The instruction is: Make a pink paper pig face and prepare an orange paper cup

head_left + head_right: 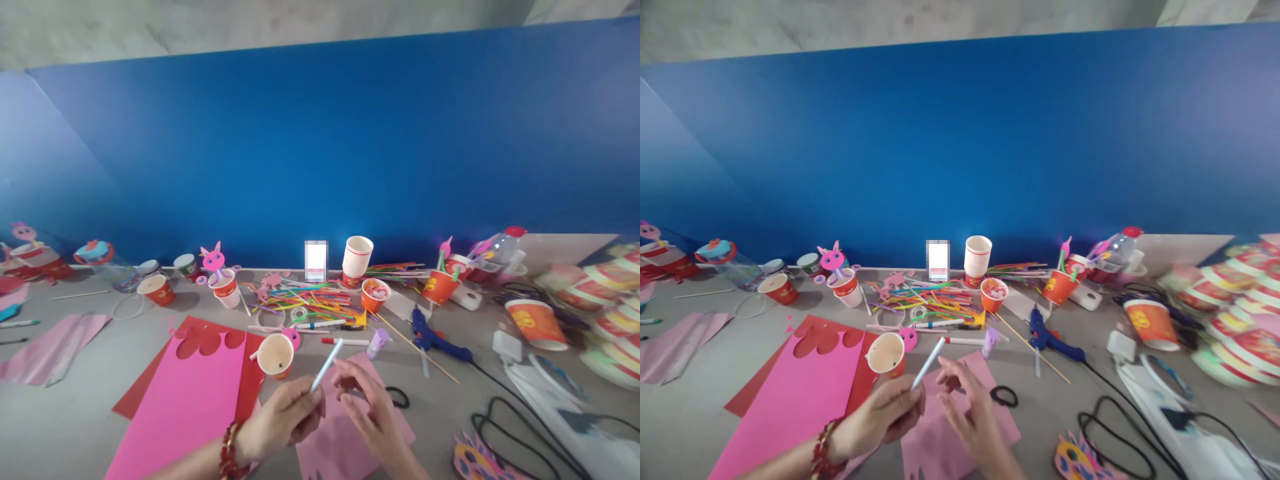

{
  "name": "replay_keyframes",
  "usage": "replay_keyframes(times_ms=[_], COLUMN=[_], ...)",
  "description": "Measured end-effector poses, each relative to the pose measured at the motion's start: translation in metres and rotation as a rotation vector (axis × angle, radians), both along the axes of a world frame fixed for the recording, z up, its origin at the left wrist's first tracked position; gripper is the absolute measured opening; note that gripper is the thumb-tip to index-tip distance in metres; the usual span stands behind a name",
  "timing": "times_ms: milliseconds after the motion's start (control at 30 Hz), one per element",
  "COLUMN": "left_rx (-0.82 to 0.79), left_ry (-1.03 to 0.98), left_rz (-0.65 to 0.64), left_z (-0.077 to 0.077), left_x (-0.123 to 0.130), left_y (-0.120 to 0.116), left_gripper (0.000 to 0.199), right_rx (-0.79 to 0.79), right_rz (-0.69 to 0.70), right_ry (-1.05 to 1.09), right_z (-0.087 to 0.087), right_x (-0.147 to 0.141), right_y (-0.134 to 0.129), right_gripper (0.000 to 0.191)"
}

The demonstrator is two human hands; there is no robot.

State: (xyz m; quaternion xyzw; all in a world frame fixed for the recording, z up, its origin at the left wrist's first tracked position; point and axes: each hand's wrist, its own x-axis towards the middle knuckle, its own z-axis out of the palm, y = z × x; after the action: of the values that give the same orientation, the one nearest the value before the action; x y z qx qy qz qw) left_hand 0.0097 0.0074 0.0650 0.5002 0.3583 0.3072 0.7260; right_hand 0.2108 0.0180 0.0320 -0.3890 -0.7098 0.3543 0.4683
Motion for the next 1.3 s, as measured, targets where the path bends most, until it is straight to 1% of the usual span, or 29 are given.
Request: replay_keyframes(times_ms=[67,100,167,267,367,500,567,667,767,867,967,1100,1200,1300], left_rx=[-0.021,-0.02,-0.017,-0.045,-0.152,-0.299,-0.308,-0.29,-0.29,-0.318,-0.341,-0.306,-0.291,-0.251], left_ry=[0.008,-0.002,-0.05,-0.107,-0.163,-0.312,-0.354,-0.38,-0.377,-0.364,-0.368,-0.424,-0.477,-0.501], left_rz=[-0.066,-0.085,-0.068,0.034,0.091,0.12,0.136,0.157,0.16,0.169,0.2,0.206,0.184,0.183], left_z=[-0.02,-0.027,-0.034,-0.036,-0.041,-0.055,-0.062,-0.069,-0.074,-0.076,-0.076,-0.075,-0.073,-0.071], left_x=[0.011,0.015,0.02,0.024,0.025,0.023,0.023,0.024,0.026,0.027,0.028,0.029,0.028,0.026], left_y=[-0.003,-0.002,0.0,0.005,0.009,0.014,0.015,0.016,0.015,0.015,0.015,0.015,0.015,0.013], left_gripper=[0.042,0.04,0.039,0.04,0.041,0.035,0.031,0.029,0.028,0.031,0.033,0.032,0.031,0.031], right_rx=[-0.109,-0.169,-0.243,-0.25,-0.194,-0.072,-0.026,0.066,0.127,0.173,0.229,0.317,0.347,0.324], right_rz=[0.021,0.004,-0.009,0.023,0.034,-0.077,-0.125,-0.196,-0.21,-0.213,-0.223,-0.269,-0.308,-0.334], right_ry=[0.051,0.055,0.049,0.021,-0.054,-0.22,-0.28,-0.406,-0.518,-0.557,-0.519,-0.351,-0.203,-0.07], right_z=[0.01,0.014,0.017,0.016,0.009,0.0,-0.004,-0.009,-0.015,-0.018,-0.016,-0.001,0.015,0.026], right_x=[-0.006,-0.009,-0.015,-0.021,-0.024,-0.028,-0.029,-0.036,-0.047,-0.057,-0.056,-0.043,-0.033,-0.028], right_y=[0.0,0.001,0.005,0.015,0.028,0.057,0.076,0.105,0.128,0.14,0.141,0.132,0.113,0.082], right_gripper=[0.021,0.02,0.024,0.028,0.033,0.039,0.033,0.014,0.014,0.014,0.015,0.017,0.017,0.014])
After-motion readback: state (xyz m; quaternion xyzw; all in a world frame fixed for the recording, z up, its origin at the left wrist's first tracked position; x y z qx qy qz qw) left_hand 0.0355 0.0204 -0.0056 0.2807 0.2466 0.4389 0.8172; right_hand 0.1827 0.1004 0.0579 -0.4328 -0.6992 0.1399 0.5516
